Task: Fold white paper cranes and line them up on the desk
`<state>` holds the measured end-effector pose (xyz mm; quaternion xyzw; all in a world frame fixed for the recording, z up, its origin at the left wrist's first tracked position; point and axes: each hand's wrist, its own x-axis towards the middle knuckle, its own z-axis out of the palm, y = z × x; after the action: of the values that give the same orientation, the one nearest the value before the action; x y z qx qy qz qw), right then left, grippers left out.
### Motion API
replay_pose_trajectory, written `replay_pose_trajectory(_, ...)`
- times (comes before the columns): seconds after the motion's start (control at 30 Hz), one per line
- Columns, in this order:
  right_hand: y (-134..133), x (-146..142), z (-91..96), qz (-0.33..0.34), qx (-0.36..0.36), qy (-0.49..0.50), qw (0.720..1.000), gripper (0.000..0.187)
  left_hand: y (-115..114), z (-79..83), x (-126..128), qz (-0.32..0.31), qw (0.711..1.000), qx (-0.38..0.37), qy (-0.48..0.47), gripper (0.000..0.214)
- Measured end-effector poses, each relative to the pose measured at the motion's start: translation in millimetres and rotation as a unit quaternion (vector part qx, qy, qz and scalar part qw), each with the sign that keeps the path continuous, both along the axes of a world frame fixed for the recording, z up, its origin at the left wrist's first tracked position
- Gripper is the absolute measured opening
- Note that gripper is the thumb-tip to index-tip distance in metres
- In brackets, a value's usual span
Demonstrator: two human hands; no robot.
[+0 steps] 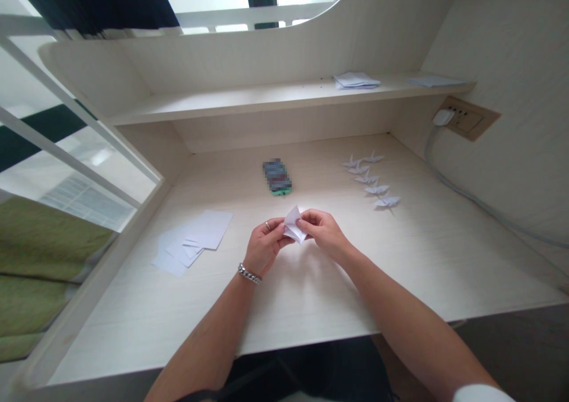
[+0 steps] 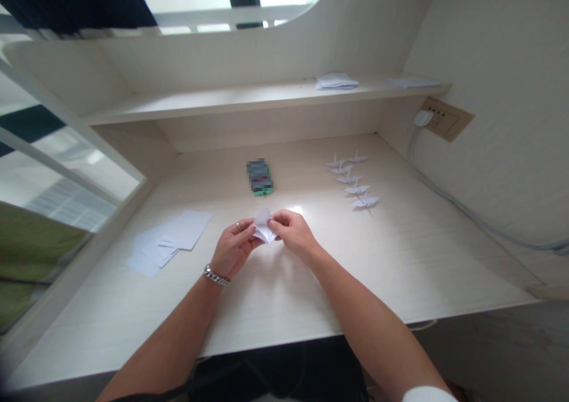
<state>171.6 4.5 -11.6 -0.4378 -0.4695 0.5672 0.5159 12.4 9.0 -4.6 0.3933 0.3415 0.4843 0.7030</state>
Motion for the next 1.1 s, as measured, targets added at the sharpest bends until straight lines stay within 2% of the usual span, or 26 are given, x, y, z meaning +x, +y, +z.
replay_pose_trajectory(0.27, -1.6, -0.3, 1.3, -0.011, 0.070, -0.094, 0.993, 0.023, -0.9, -1.4, 2.1, 0.016, 1.000, 0.017, 0.013, 0.024)
replay_pose_trajectory(0.4, -3.1, 0.5, 3.3, -0.030, 0.079, -0.123, 0.989, 0.022, -1.5, -1.3, 2.3, -0.001, 1.000, 0.012, -0.003, 0.026)
replay_pose_trajectory(1.1, -3.8, 0.9, 4.2, -0.013, 0.072, -0.111, 0.991, 0.018, -1.2, 1.0, 0.8, -0.024, 0.999, -0.009, 0.028, 0.029)
